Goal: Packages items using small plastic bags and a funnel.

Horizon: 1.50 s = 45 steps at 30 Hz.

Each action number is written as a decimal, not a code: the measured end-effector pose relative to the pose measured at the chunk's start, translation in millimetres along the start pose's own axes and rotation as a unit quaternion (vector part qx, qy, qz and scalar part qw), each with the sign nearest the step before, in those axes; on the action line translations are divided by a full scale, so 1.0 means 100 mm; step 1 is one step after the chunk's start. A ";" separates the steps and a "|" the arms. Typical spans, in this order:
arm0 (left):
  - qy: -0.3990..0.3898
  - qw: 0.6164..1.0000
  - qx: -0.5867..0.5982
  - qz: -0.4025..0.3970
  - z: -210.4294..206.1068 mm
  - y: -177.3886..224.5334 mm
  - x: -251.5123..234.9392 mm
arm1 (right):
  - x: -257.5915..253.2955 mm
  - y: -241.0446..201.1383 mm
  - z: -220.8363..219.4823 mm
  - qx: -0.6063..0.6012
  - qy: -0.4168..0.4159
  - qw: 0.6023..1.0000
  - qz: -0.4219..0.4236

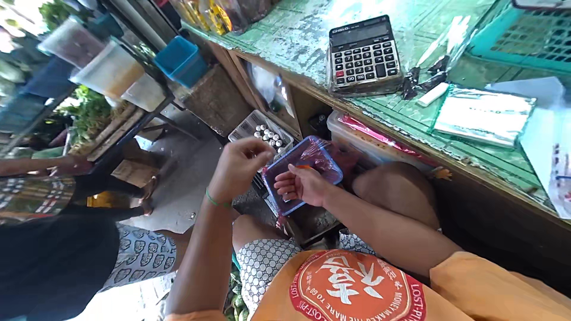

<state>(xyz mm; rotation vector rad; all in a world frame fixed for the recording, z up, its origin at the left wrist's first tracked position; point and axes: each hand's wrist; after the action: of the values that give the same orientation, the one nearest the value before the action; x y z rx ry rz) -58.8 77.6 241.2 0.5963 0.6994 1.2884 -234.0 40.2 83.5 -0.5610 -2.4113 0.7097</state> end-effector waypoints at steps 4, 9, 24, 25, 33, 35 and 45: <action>-0.066 0.998 -0.023 0.008 -0.66 -0.23 0.54 | -0.04 0.07 0.00 -0.090 0.010 0.996 0.003; -0.009 1.000 0.006 0.029 -1.31 -0.48 1.13 | -0.01 0.00 0.04 -0.086 0.104 0.991 0.005; 0.065 0.883 0.388 0.255 -0.88 -0.91 0.40 | 0.09 -0.08 0.10 0.353 -0.067 0.927 0.105; 0.078 0.880 0.396 0.252 -0.90 -0.89 0.38 | 0.10 -0.09 0.11 0.335 -0.056 0.934 0.108; 0.135 0.864 0.406 0.266 -0.94 -0.90 0.41 | 0.07 -0.13 0.12 0.322 -0.018 0.939 0.123; 0.123 0.867 0.403 0.265 -0.91 -0.92 0.43 | 0.09 -0.16 0.12 0.423 -0.034 0.894 0.142; 0.182 0.809 0.499 0.251 -0.87 -0.74 0.52 | 0.15 -0.17 0.14 0.298 -0.075 0.937 0.167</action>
<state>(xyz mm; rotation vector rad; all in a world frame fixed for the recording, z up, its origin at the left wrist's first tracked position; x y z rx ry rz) -69.7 115.9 122.1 1.4868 1.6593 1.4760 -257.7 29.8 89.5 -0.6761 -2.0817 1.6050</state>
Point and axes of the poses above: each hand's wrist, its own x-axis away from the middle knuckle, its own z-axis out of the back of the hand, y = z × x, and after that the axes turned 2 degrees about z, right-handed
